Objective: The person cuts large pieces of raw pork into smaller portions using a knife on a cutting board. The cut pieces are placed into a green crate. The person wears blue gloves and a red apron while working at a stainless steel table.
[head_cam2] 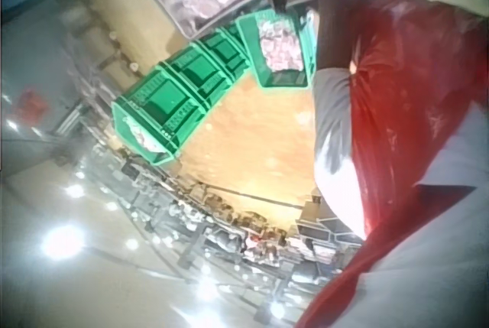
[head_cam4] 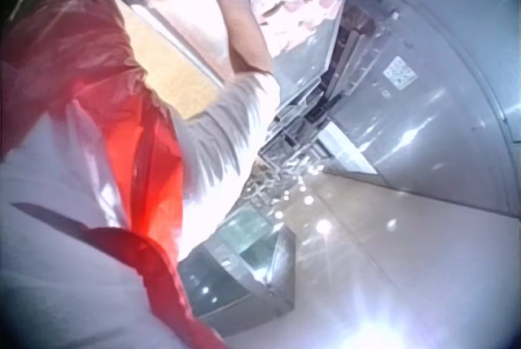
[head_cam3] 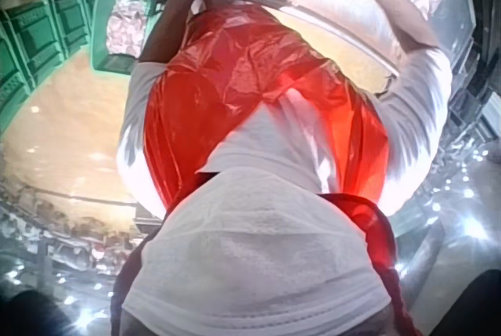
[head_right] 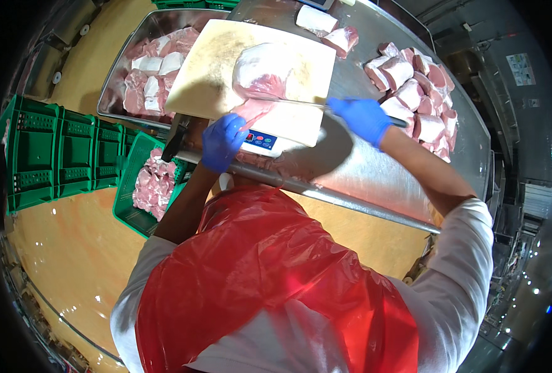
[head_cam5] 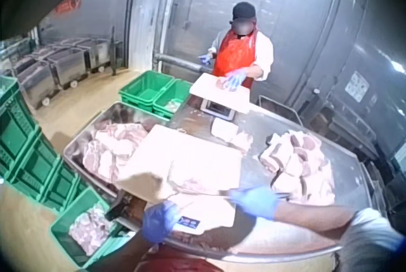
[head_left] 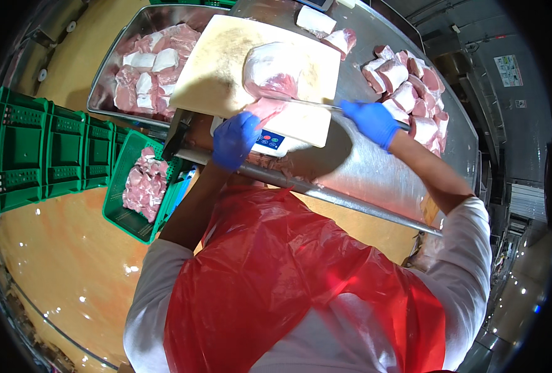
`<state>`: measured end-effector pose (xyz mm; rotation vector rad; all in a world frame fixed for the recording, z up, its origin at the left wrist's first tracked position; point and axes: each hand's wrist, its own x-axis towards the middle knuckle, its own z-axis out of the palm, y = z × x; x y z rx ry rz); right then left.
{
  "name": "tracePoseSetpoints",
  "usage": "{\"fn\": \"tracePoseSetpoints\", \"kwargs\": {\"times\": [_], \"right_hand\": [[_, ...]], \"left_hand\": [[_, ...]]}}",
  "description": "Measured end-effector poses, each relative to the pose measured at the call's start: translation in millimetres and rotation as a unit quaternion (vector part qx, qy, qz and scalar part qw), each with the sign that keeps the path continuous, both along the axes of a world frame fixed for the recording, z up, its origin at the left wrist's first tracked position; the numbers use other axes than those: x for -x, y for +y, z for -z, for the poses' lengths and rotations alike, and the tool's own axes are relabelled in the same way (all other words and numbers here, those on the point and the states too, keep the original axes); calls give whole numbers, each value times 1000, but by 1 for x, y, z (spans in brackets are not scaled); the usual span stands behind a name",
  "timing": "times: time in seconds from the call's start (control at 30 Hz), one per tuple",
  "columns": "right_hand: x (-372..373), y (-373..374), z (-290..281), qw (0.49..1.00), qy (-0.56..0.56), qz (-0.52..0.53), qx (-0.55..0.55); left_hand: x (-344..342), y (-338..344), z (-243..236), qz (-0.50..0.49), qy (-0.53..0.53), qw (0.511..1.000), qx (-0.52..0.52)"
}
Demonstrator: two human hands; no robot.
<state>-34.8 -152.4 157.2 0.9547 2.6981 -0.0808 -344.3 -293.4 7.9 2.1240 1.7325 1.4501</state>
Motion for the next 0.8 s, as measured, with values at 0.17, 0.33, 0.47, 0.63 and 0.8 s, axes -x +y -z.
{"fn": "tracePoseSetpoints", "kwargs": {"times": [0.17, 0.33, 0.47, 0.63, 0.8], "right_hand": [[-82, 11, -5, 996, -76, 15, -45], [27, -40, 17, 982, 165, -27, -90], [114, -39, 23, 979, 197, -52, -16], [63, -7, 39, 991, 114, -53, -42], [-100, 6, -8, 992, -96, 66, -46]], "left_hand": [[2, -35, 11, 14, -82, 996, 45], [6, -38, -8, 40, -81, 995, 40], [10, -34, -19, 57, -45, 997, 34], [28, -45, -35, 17, -35, 997, 59], [88, -89, -73, -60, -168, 984, -15]]}}
